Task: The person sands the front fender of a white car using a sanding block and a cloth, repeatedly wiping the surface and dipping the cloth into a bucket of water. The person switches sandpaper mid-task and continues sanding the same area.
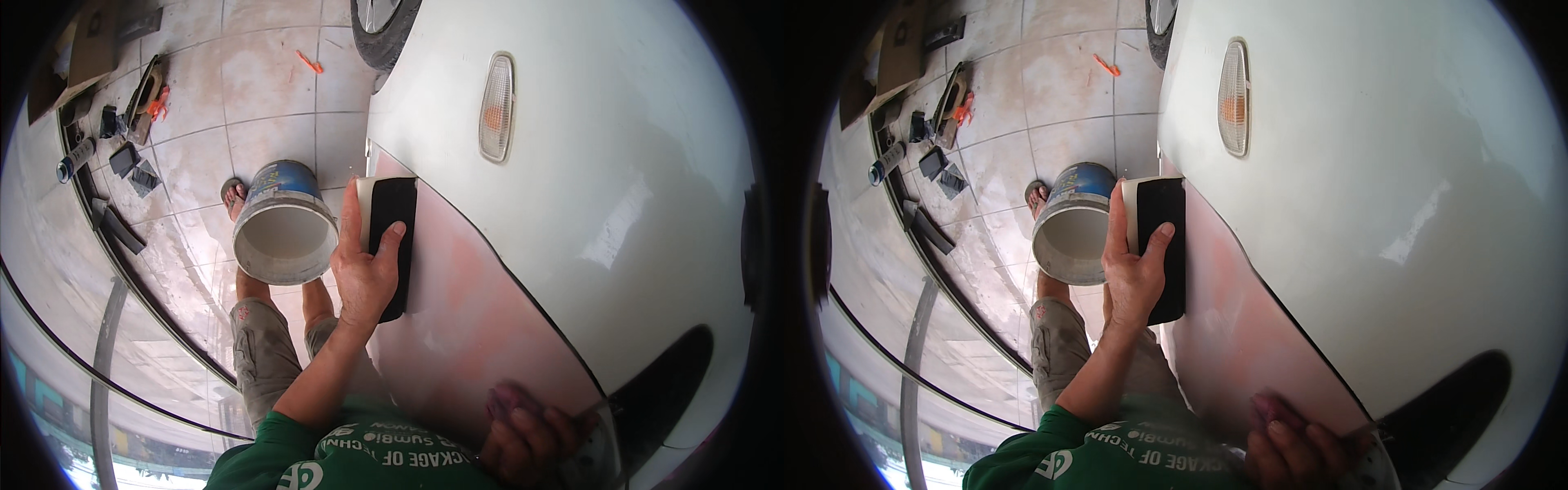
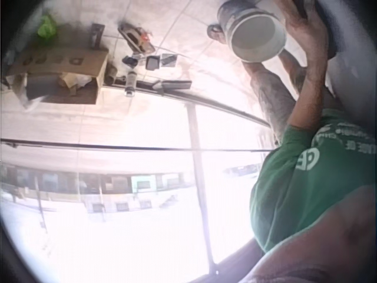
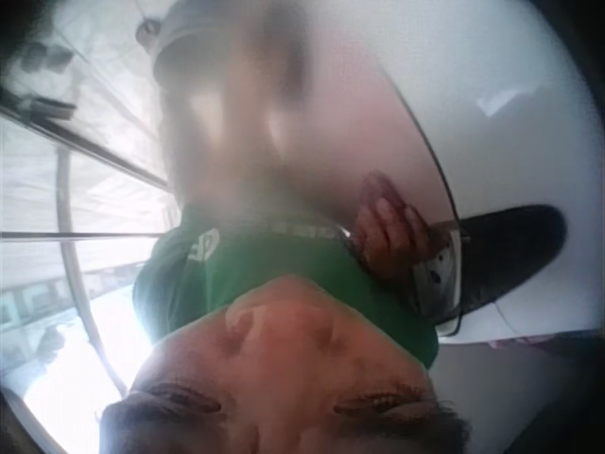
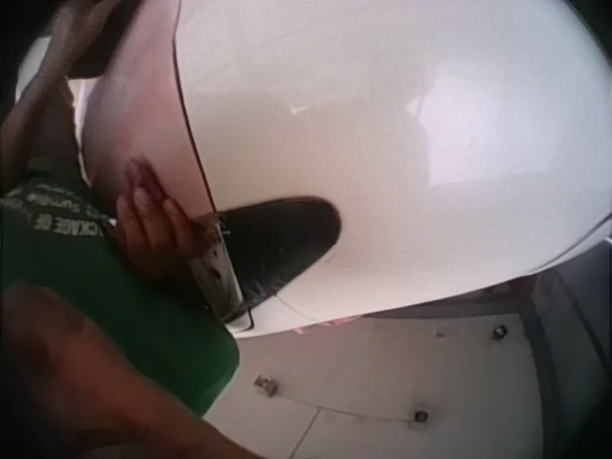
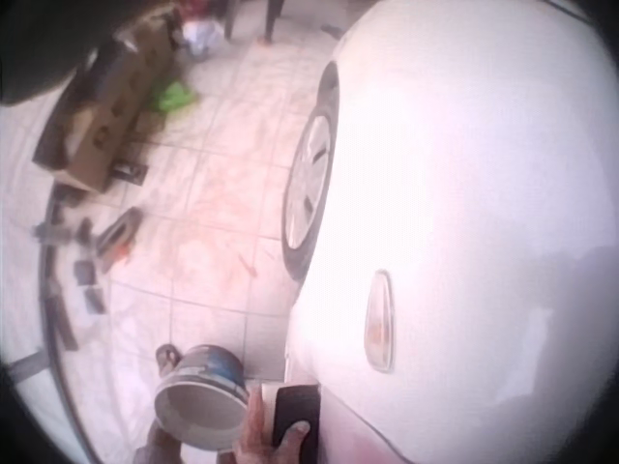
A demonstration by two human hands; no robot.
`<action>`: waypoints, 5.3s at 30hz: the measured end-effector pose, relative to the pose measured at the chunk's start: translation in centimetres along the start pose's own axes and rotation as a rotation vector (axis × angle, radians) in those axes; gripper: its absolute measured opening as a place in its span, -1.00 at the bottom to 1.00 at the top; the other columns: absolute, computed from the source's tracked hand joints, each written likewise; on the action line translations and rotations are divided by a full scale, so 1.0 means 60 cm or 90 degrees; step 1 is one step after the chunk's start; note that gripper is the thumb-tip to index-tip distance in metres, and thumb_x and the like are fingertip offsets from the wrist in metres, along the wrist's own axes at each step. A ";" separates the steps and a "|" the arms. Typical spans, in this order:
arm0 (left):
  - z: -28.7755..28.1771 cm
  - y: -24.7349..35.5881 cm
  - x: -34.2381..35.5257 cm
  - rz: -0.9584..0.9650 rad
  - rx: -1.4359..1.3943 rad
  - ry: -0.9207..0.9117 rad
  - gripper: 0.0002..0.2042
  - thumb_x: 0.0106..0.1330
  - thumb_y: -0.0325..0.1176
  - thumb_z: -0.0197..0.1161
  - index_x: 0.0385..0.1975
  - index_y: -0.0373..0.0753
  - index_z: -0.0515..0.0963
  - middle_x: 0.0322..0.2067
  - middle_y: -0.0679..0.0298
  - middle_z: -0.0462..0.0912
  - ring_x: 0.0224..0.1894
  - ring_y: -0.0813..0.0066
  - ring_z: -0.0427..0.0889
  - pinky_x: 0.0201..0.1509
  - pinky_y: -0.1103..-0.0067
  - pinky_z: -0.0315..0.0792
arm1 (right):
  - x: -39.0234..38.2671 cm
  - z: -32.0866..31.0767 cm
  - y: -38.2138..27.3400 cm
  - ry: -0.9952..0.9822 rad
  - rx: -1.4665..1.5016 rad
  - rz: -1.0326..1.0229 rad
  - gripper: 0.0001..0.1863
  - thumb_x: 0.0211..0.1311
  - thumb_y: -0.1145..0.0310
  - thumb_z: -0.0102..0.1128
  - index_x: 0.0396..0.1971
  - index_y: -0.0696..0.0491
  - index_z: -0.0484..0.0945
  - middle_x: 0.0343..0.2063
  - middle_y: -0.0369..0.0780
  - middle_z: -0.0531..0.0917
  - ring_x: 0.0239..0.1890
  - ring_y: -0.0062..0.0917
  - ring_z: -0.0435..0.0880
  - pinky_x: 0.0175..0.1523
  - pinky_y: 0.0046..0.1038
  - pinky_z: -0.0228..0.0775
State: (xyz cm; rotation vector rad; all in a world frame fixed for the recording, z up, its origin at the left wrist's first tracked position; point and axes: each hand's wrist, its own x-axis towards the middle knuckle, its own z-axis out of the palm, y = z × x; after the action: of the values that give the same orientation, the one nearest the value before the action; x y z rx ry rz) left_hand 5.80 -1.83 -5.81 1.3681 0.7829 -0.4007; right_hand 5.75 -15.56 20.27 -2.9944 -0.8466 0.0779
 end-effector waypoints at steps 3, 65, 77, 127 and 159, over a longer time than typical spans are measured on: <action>0.002 0.065 -0.084 0.156 0.046 -0.028 -0.22 0.39 -0.46 0.48 0.58 -0.37 0.24 0.28 -0.07 0.61 0.20 0.26 0.69 0.27 0.41 0.59 | -0.002 -0.004 0.002 -0.002 -0.007 0.014 -0.80 0.55 0.32 0.18 -0.39 -0.09 0.56 -0.15 -0.32 0.85 -0.03 -0.62 0.66 0.26 -0.39 0.37; 0.002 0.015 -0.032 0.138 0.033 -0.009 -0.19 0.37 -0.51 0.45 0.61 -0.27 0.20 0.28 -0.14 0.65 0.23 -0.12 0.73 0.24 0.26 0.66 | -0.018 0.000 0.007 -0.010 0.016 -0.032 -0.84 0.45 0.32 0.27 -0.40 -0.10 0.65 -0.30 -0.37 0.73 -0.02 -0.42 0.66 0.33 -0.16 0.35; -0.009 -0.130 0.114 0.000 0.178 0.051 -0.19 0.37 -0.43 0.45 0.61 -0.14 0.21 0.07 -0.15 0.78 -0.07 -0.11 0.85 0.02 0.23 0.73 | -0.009 0.027 0.009 0.057 -0.016 -0.069 -0.75 0.52 0.30 0.13 -0.45 -0.09 0.62 -0.37 -0.39 0.71 -0.20 -0.52 0.69 0.23 -0.27 0.43; -0.112 -0.102 -0.049 -0.350 -0.919 -0.422 -0.26 0.54 -0.35 0.37 0.65 0.14 0.19 0.02 0.29 0.69 -0.09 0.48 0.72 -0.08 0.47 0.70 | -0.066 -0.035 -0.034 -0.163 -0.118 0.105 -0.78 0.39 0.26 0.29 -0.05 -0.02 0.68 0.06 -0.19 0.68 0.25 -0.07 0.58 0.58 0.39 0.07; -0.637 -0.537 0.061 -0.181 -0.301 -0.155 -0.19 0.36 -0.52 0.47 0.61 -0.30 0.25 0.31 0.19 0.60 0.29 0.40 0.58 0.43 0.49 0.41 | -0.184 1.212 -0.507 -0.656 0.274 0.377 -0.55 0.26 0.10 0.38 0.01 0.10 0.78 -0.01 0.08 0.78 0.03 -0.01 0.80 0.14 -0.02 0.65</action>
State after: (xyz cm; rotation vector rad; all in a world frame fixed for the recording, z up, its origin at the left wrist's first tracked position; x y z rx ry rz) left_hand -23.37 29.66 -31.71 0.7533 0.8073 -0.5529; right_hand -23.58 5.60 -50.65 -2.5203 0.1344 1.6350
